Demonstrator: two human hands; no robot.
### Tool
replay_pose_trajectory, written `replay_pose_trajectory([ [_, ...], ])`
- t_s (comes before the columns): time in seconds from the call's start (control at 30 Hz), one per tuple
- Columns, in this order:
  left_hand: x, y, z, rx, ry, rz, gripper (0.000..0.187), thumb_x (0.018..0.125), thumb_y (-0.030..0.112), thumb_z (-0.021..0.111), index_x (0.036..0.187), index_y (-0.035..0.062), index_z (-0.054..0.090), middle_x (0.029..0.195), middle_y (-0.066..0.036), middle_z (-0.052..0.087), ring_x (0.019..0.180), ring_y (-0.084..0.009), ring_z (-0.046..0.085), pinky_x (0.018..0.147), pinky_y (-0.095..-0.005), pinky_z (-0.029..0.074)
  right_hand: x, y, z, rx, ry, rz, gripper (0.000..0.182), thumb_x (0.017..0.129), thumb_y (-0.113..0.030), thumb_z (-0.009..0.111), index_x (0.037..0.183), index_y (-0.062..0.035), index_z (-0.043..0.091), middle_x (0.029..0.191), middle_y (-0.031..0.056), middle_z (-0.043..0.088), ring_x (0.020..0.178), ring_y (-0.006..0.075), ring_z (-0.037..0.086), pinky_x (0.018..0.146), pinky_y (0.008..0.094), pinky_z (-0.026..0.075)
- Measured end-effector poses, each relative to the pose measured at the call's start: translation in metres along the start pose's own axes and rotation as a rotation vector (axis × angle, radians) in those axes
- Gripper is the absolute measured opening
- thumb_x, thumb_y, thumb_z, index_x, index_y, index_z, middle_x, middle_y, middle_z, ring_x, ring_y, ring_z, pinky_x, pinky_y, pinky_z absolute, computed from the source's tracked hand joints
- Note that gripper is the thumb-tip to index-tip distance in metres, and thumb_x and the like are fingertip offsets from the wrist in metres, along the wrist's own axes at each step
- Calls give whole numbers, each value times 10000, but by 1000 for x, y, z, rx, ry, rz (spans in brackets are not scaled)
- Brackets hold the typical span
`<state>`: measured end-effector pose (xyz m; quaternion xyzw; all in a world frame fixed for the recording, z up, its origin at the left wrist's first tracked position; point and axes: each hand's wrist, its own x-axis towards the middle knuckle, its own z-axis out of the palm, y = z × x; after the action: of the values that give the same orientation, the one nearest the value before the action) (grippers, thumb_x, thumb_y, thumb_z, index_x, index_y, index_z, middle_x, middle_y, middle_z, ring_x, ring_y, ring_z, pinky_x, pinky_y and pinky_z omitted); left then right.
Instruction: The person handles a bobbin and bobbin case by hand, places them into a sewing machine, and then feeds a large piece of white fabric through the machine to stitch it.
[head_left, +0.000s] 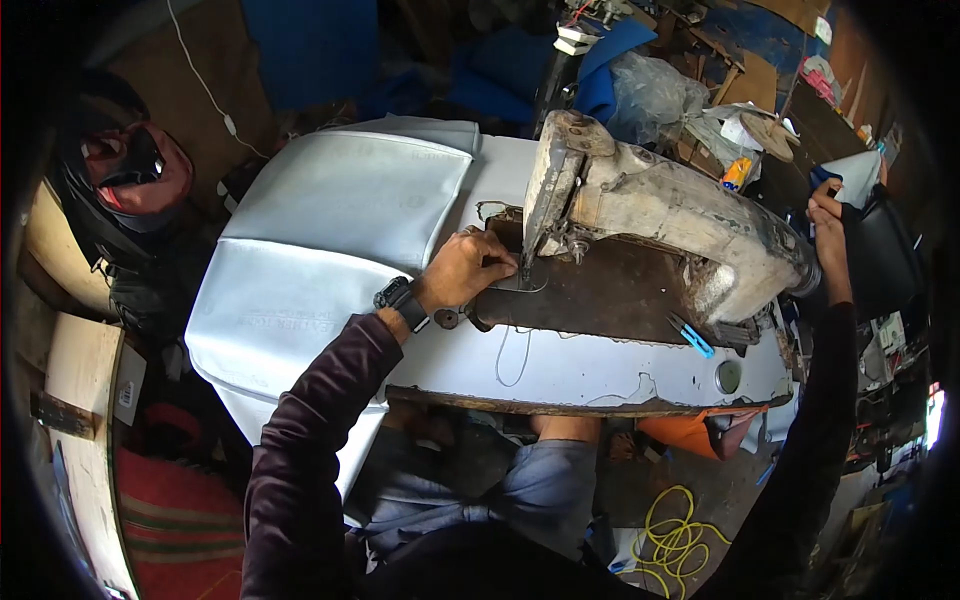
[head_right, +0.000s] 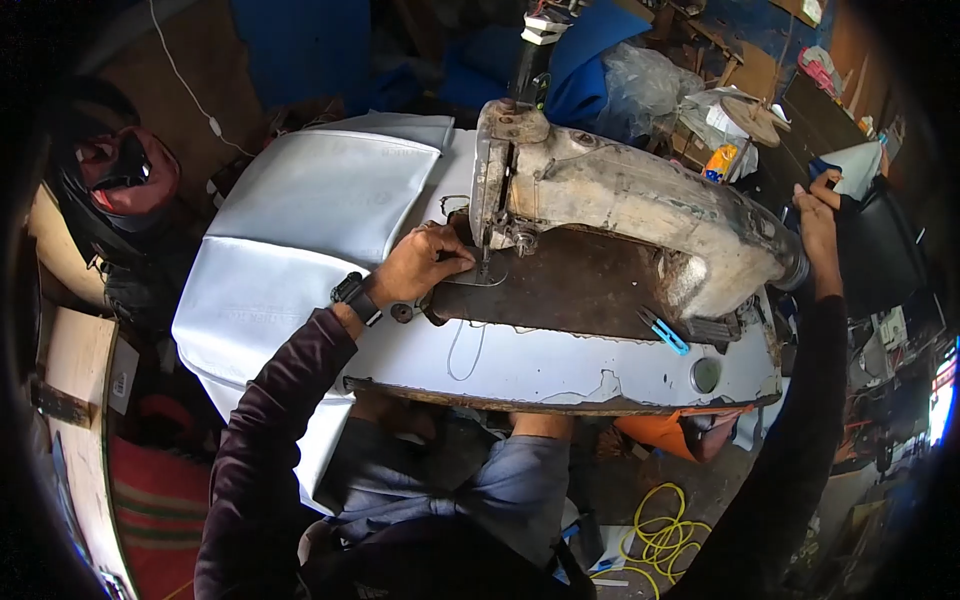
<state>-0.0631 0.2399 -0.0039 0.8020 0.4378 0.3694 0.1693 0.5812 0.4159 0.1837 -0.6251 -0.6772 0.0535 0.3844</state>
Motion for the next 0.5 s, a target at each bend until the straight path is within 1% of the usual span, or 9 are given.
replay_pose_trajectory([
  [0.07,-1,0,-4,15,-15,12,161,899,150,770,1002,28,793,925,-136,732,921,-298,687,859,-407,543,16,2,18,-30,-44,133,613,1006,-601,586,995,-3,720,930,31,658,851,153,580,814,295,459],
  [0.1,-2,-1,-4,7,-6,9,160,896,147,773,999,27,794,926,-136,732,921,-296,686,864,-409,542,1,-23,21,-14,-240,169,708,965,-704,556,888,-18,713,826,11,638,762,157,556,755,302,451],
  [0.2,-1,-2,-1,-10,9,-3,157,888,143,779,990,24,797,932,-137,730,923,-295,685,879,-414,541,-17,-50,23,108,-349,378,706,986,-688,530,765,-31,662,728,1,597,662,152,501,695,323,439],
  [0.23,-1,-3,-1,-9,9,-5,156,888,142,779,988,25,798,935,-137,730,926,-298,684,881,-415,541,-14,-43,19,63,-329,327,726,1002,-679,499,738,-30,686,691,5,603,631,144,507,685,329,450],
  [0.33,-1,3,-3,12,24,-19,159,878,141,784,990,30,801,951,-141,729,942,-304,685,882,-418,543,-41,-35,4,60,-243,288,721,1014,-664,489,839,-16,750,728,11,633,664,130,539,701,329,468],
  [0.37,-2,4,-3,21,32,-27,162,874,141,786,992,32,802,957,-142,729,949,-306,686,881,-419,544,-51,-21,7,199,-181,278,684,1053,-593,470,1056,28,757,869,74,703,800,169,621,800,323,489],
  [0.43,-3,2,-1,12,38,-22,166,873,154,780,988,37,803,965,-143,728,957,-313,685,884,-423,545,-97,-25,26,123,187,-57,595,1101,-469,439,1243,54,685,1170,172,714,1072,221,657,968,338,473],
  [0.5,-3,-1,-1,14,54,-27,169,871,169,774,980,43,804,972,-142,728,962,-319,685,888,-427,545,-142,-33,42,-32,391,-217,502,1123,-343,424,1355,59,616,1430,230,596,1317,275,576,1106,356,406],
])
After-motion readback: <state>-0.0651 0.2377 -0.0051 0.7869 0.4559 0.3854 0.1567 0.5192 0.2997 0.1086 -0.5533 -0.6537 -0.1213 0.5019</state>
